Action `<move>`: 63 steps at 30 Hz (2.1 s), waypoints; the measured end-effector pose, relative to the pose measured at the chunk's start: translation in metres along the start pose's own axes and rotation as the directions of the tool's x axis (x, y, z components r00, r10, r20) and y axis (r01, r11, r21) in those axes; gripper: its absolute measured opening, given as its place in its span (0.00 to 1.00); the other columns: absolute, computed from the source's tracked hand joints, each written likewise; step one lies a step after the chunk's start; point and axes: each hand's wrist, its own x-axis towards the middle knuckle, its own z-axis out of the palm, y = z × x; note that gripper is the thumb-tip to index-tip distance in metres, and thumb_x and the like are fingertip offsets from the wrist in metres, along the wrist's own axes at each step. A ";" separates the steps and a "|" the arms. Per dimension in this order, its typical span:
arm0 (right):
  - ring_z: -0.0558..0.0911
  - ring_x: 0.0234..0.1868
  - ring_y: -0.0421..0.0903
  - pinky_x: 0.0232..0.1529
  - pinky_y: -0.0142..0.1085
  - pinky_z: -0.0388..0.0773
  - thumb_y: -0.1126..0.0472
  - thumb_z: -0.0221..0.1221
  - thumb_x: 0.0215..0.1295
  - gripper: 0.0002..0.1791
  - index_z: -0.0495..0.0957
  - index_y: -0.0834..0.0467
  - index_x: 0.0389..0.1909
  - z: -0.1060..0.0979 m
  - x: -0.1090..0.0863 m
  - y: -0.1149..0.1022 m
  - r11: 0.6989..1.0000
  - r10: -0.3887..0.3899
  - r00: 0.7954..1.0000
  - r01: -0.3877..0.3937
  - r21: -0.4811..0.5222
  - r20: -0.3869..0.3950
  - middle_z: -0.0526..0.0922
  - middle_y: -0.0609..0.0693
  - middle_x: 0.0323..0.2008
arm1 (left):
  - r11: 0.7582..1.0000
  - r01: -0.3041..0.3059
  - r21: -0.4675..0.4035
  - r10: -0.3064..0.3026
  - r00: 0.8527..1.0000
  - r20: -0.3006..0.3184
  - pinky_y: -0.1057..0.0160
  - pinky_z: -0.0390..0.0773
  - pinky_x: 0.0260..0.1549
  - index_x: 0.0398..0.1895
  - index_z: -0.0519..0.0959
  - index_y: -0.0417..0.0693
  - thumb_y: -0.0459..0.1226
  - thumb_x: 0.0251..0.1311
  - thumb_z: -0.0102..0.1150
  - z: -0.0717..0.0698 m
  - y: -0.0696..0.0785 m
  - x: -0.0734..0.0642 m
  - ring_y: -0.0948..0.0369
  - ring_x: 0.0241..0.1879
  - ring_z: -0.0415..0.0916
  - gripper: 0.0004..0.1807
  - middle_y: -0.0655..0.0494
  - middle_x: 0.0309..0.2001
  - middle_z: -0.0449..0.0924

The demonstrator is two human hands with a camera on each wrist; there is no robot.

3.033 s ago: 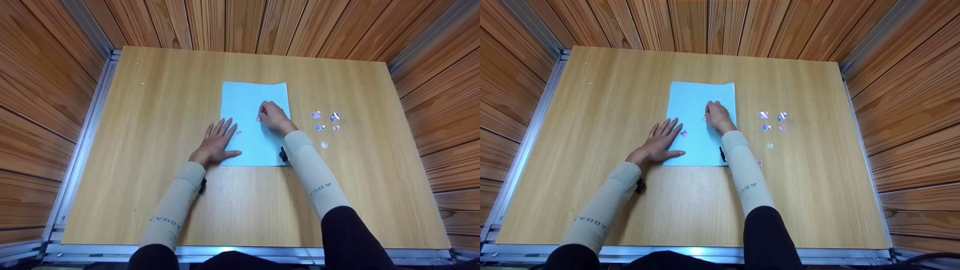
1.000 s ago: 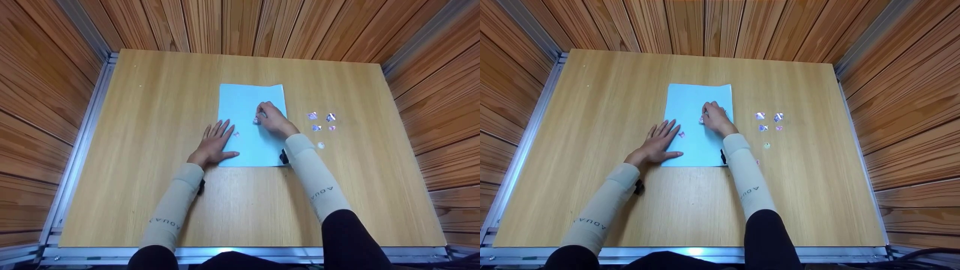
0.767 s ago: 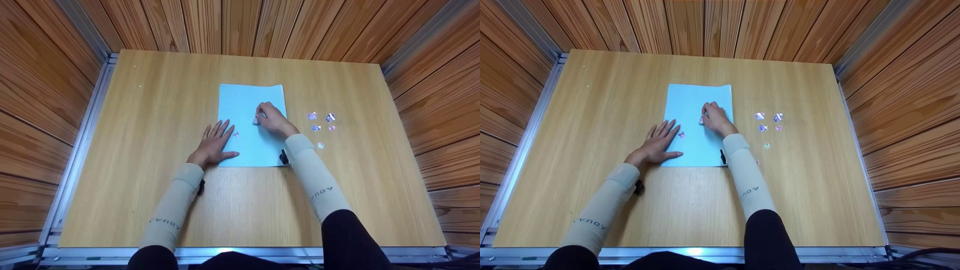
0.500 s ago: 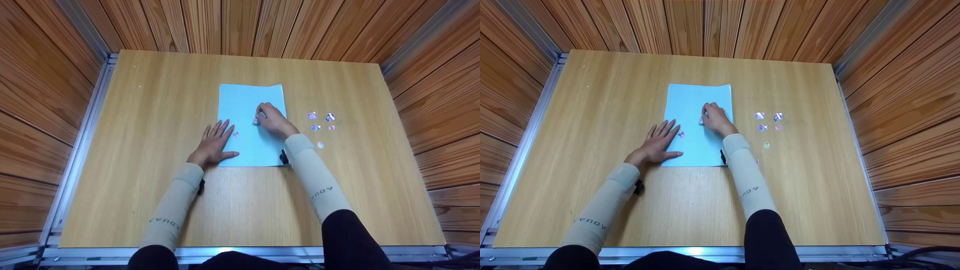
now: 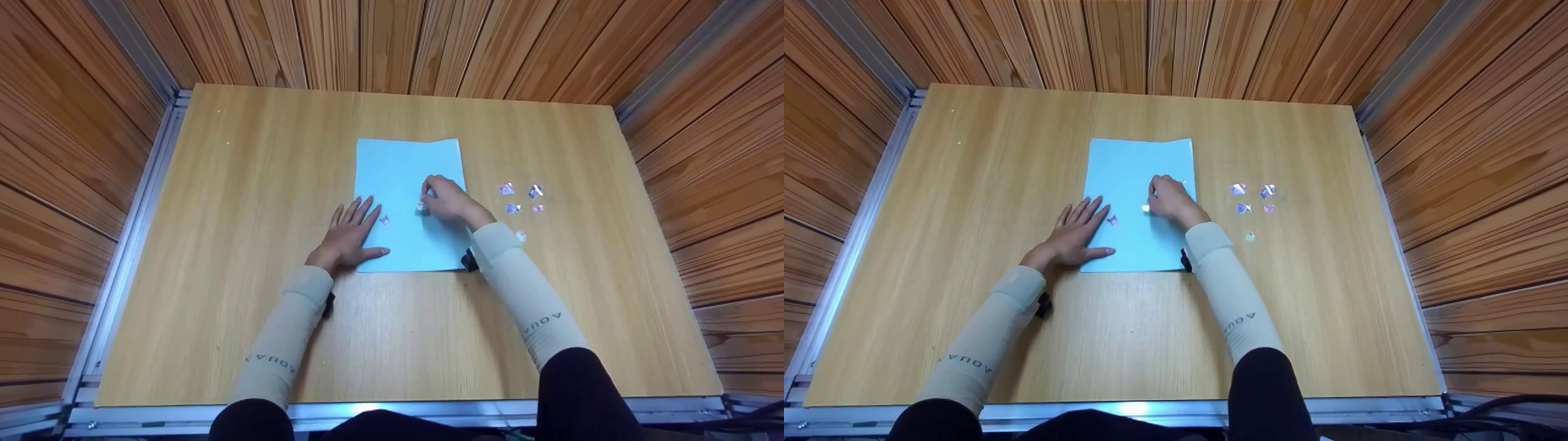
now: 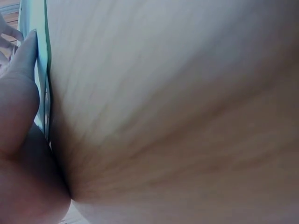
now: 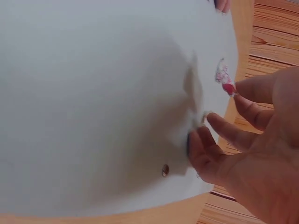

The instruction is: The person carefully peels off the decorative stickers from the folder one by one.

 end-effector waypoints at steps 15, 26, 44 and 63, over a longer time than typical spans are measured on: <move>0.77 0.46 0.54 0.44 0.44 0.74 0.59 0.50 0.79 0.12 0.74 0.63 0.52 -0.027 -0.044 0.012 0.996 -0.036 0.997 0.031 0.086 0.061 0.78 0.57 0.47 | 1.000 -0.017 -0.006 0.017 1.000 -0.016 0.40 0.29 0.76 0.84 0.43 0.54 0.63 0.67 0.56 -0.002 0.002 0.000 0.48 0.82 0.27 0.53 0.52 0.84 0.33; 0.78 0.53 0.56 0.51 0.50 0.78 0.58 0.51 0.79 0.13 0.74 0.64 0.54 -0.032 -0.071 0.023 0.996 -0.058 0.998 0.056 0.069 0.037 0.78 0.58 0.52 | 0.999 -0.016 -0.029 0.016 1.000 -0.010 0.40 0.28 0.76 0.84 0.43 0.55 0.63 0.67 0.57 -0.002 0.002 -0.002 0.49 0.82 0.25 0.53 0.53 0.84 0.31; 0.79 0.49 0.54 0.44 0.44 0.80 0.59 0.57 0.76 0.13 0.74 0.63 0.53 -0.028 -0.126 0.047 0.992 -0.088 0.996 0.084 0.094 0.035 0.76 0.56 0.51 | 1.000 -0.002 -0.003 0.002 1.000 0.017 0.42 0.25 0.76 0.85 0.41 0.56 0.66 0.67 0.54 -0.003 0.001 -0.001 0.50 0.82 0.22 0.54 0.54 0.84 0.29; 0.77 0.44 0.49 0.46 0.43 0.75 0.62 0.63 0.72 0.09 0.76 0.61 0.45 0.015 -0.174 0.080 0.994 -0.080 0.995 0.075 0.078 0.059 0.78 0.54 0.43 | 1.000 -0.009 -0.015 0.009 1.000 0.021 0.41 0.25 0.76 0.85 0.41 0.55 0.64 0.67 0.55 -0.005 0.001 0.000 0.50 0.82 0.23 0.53 0.53 0.84 0.29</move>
